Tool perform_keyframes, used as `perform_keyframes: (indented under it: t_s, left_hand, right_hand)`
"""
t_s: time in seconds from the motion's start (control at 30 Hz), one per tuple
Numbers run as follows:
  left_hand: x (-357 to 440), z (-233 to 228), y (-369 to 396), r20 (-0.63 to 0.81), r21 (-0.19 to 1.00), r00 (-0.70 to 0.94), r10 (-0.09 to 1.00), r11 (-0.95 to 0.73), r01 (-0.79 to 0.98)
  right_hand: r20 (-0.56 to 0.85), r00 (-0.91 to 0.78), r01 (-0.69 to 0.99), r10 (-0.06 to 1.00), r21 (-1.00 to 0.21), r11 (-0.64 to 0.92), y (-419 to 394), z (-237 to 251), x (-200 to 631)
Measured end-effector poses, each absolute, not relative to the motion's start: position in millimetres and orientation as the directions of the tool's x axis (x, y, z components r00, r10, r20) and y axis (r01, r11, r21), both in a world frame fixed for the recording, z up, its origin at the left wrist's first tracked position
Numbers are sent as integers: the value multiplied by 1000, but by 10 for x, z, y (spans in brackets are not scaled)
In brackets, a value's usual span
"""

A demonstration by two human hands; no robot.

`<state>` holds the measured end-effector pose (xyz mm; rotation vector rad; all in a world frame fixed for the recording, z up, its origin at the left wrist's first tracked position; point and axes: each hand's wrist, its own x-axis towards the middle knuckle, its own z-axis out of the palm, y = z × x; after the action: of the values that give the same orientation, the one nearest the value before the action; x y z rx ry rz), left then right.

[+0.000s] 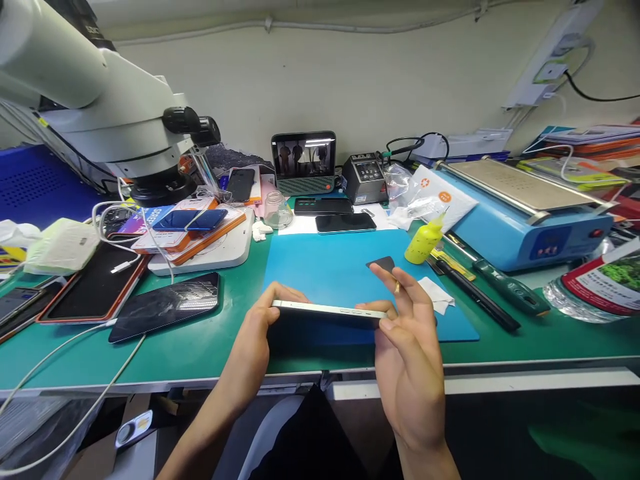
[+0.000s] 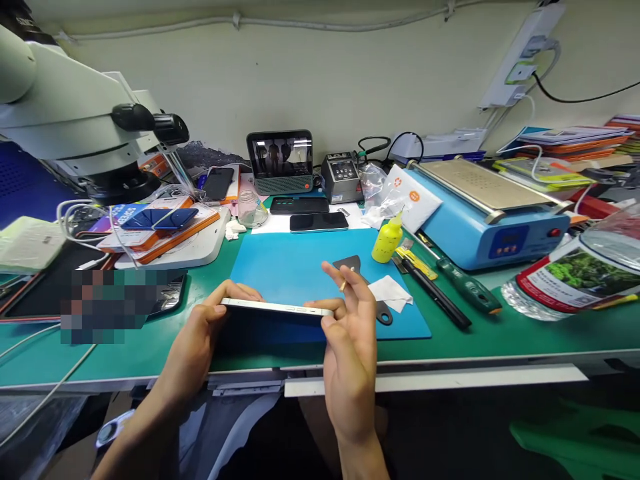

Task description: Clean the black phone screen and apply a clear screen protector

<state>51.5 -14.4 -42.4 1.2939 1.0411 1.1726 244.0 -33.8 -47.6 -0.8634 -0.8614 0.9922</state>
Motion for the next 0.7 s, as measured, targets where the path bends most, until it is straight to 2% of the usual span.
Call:
perform_keyframes:
  t_s: [0.7]
  left_hand:
    - [498, -394, -110, -44, 999, 100, 994, 42, 21]
  right_hand:
    - [195, 296, -349, 935, -889, 296, -309, -480, 2458]
